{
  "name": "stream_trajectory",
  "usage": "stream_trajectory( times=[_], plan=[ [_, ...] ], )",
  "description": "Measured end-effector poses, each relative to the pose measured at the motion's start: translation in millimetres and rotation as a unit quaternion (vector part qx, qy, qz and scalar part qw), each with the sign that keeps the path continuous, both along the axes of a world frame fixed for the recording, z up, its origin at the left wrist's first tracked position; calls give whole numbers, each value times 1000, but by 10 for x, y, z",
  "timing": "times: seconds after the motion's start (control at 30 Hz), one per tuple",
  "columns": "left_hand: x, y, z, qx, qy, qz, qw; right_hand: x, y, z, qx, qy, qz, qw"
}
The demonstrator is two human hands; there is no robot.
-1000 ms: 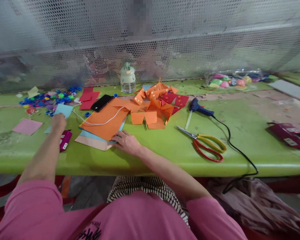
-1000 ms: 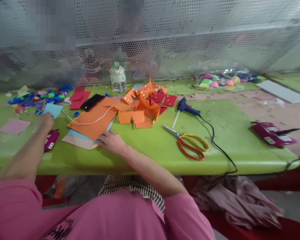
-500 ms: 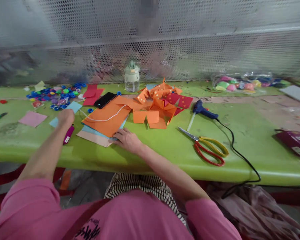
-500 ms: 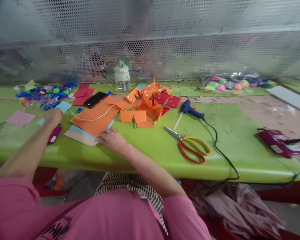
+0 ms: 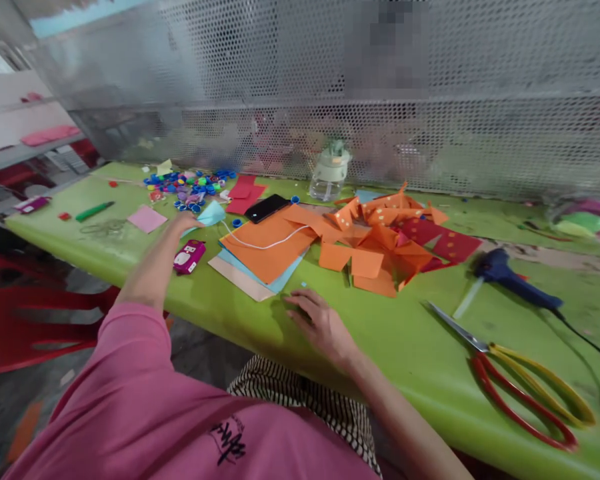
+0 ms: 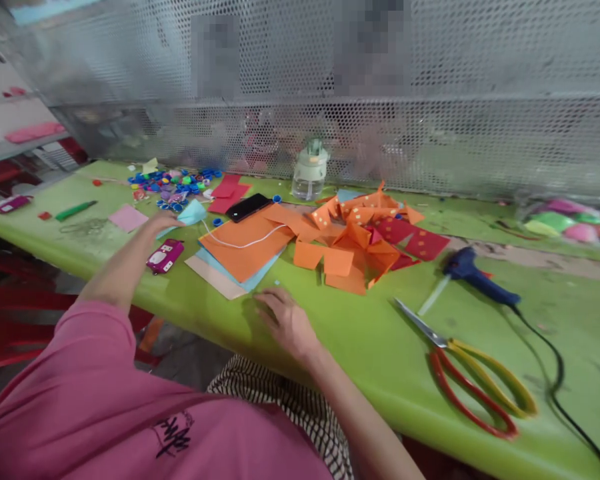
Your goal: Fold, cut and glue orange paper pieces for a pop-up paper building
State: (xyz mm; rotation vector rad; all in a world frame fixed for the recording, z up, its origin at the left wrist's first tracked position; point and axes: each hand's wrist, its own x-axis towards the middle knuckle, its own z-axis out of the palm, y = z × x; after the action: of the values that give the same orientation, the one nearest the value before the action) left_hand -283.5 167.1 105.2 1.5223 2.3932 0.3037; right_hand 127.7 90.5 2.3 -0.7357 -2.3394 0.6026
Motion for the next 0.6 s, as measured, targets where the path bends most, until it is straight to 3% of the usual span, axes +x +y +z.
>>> stream_trajectory(
  times=[0.1, 0.23, 0.3, 0.43, 0.5, 0.6],
  plan=[
    [219, -34, 129, 35, 28, -9, 999, 27, 14, 108, -57, 29, -4, 998],
    [938, -271, 172, 75, -15, -152, 985, 134, 24, 367, -152, 75, -73, 983],
    [1416, -443, 118, 84, -35, -291, 952, 214, 21, 473, -187, 95, -106, 972],
    [2212, -686, -60, 11, 26, -407, 913, 401, 6, 549, -217, 69, -150, 962],
    [2414, -700, -146, 6, 18, -439, 898, 502, 10, 537, -192, 36, -202, 960],
    [2475, -624, -230, 9, -54, -441, 896, 638, 39, 512, -169, 3, -259, 951]
  ],
)
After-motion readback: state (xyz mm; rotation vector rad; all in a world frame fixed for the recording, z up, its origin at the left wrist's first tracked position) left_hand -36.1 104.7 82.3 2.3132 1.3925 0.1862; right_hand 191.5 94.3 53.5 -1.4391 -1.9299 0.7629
